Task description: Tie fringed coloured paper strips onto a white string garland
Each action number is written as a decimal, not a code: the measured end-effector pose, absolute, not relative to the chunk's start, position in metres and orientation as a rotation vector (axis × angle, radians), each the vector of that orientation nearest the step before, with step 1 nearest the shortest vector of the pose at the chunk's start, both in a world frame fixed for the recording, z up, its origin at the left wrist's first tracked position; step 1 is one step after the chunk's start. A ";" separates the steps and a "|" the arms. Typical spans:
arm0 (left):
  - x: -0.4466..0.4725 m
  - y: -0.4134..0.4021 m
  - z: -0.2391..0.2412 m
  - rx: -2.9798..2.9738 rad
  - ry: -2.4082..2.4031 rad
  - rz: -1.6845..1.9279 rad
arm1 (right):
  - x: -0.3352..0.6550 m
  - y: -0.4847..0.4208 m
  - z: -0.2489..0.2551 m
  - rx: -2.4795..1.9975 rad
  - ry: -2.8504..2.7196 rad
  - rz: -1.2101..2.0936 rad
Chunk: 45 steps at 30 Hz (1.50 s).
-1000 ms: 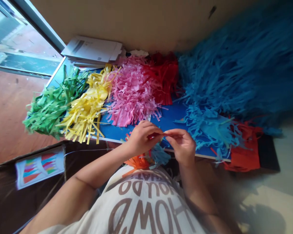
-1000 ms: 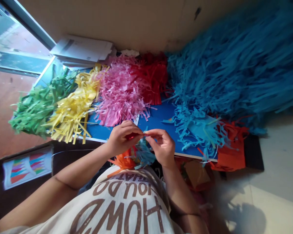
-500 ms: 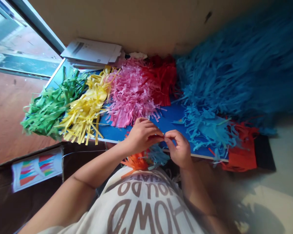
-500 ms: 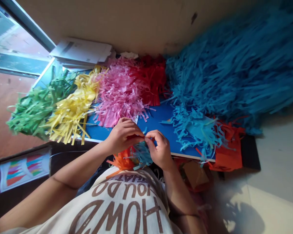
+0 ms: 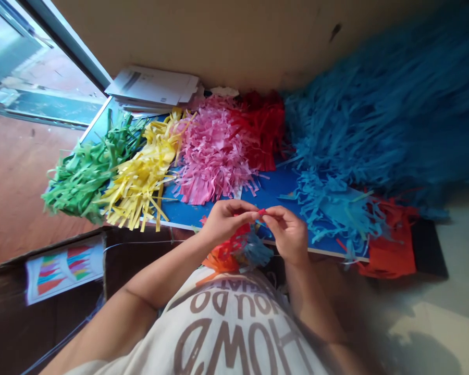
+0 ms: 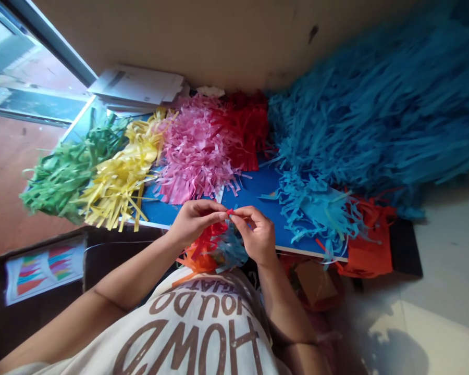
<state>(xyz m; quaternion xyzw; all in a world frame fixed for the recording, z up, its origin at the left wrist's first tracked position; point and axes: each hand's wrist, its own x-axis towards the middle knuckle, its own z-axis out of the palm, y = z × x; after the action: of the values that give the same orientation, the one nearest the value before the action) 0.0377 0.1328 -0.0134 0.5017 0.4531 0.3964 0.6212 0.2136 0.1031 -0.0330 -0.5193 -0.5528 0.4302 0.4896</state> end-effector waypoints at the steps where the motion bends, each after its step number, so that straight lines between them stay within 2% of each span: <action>1: 0.038 0.133 -0.013 1.126 1.049 0.908 | 0.213 0.104 -0.033 -1.262 -1.348 1.022; 8: 0.038 0.133 -0.014 1.166 1.096 0.907 | 0.210 0.104 -0.030 -1.260 -1.397 0.919; 32: 0.039 0.135 -0.030 1.341 1.050 0.983 | 0.211 0.103 -0.030 -1.292 -1.425 0.865; 35: 0.041 0.133 -0.033 1.507 1.033 1.028 | 0.210 0.102 -0.032 -1.302 -1.465 0.801; 38: 0.046 0.129 -0.036 1.894 1.054 1.219 | 0.206 0.100 -0.041 -1.399 -1.395 0.627; 41: 0.051 0.126 -0.040 2.197 1.023 1.375 | 0.202 0.097 -0.049 -1.410 -1.280 0.682; 45: 0.054 0.127 -0.040 2.216 0.966 1.332 | 0.205 0.092 -0.049 -1.411 -1.323 0.586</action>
<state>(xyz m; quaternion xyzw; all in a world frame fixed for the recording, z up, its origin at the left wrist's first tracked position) 0.0539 0.1274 -0.0399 0.7883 0.3437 0.4739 0.1893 0.2047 0.0917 -0.0490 -0.5915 -0.5546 0.2454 0.5313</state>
